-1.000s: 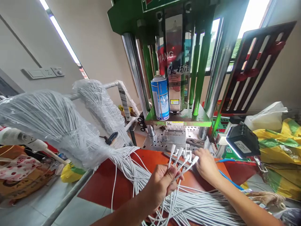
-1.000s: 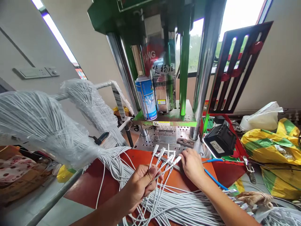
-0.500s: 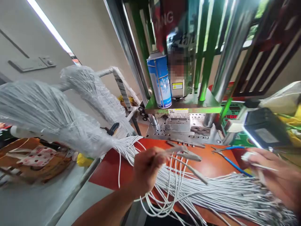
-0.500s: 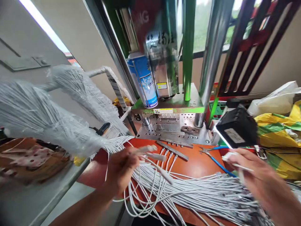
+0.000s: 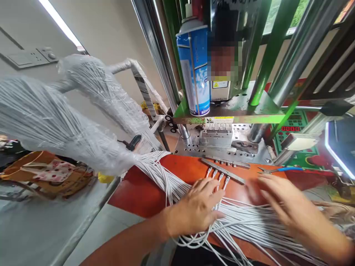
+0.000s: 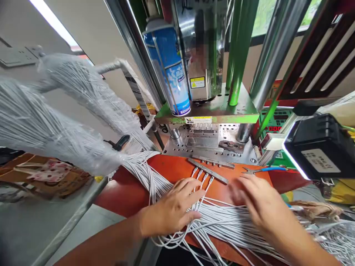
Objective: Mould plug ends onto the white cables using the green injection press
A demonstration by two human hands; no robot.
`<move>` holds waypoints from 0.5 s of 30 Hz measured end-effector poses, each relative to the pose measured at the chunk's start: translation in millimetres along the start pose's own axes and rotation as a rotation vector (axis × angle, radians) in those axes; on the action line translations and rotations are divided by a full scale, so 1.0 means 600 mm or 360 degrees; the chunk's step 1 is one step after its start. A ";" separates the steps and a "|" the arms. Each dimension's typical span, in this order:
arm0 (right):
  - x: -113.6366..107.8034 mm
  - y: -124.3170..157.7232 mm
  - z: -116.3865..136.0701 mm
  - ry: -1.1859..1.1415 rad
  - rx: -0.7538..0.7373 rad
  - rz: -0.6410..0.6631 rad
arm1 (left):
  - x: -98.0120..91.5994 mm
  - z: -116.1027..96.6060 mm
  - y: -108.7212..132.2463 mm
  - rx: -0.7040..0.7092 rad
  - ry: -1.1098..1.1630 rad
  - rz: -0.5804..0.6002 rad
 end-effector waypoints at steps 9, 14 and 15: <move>0.084 -0.088 0.006 -0.0147 0.0081 0.0007 | 0.058 0.007 -0.003 0.0039 -0.0381 -0.0118; 0.005 -0.169 -0.021 -0.0283 -0.0035 -0.0313 | 0.030 -0.005 -0.027 0.0341 -0.0523 -0.0382; -0.001 -0.196 -0.028 -0.0296 -0.0030 -0.0387 | 0.017 0.006 -0.050 0.0343 -0.0536 -0.0426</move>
Point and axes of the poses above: each hand's wrist, its own y-axis away from the middle knuckle, its own x-axis out of the palm, z = x × y, the point moved 6 cm from there along -y, towards the middle knuckle, and after that the axes turned 5 degrees about -y, right-handed, at the moved point
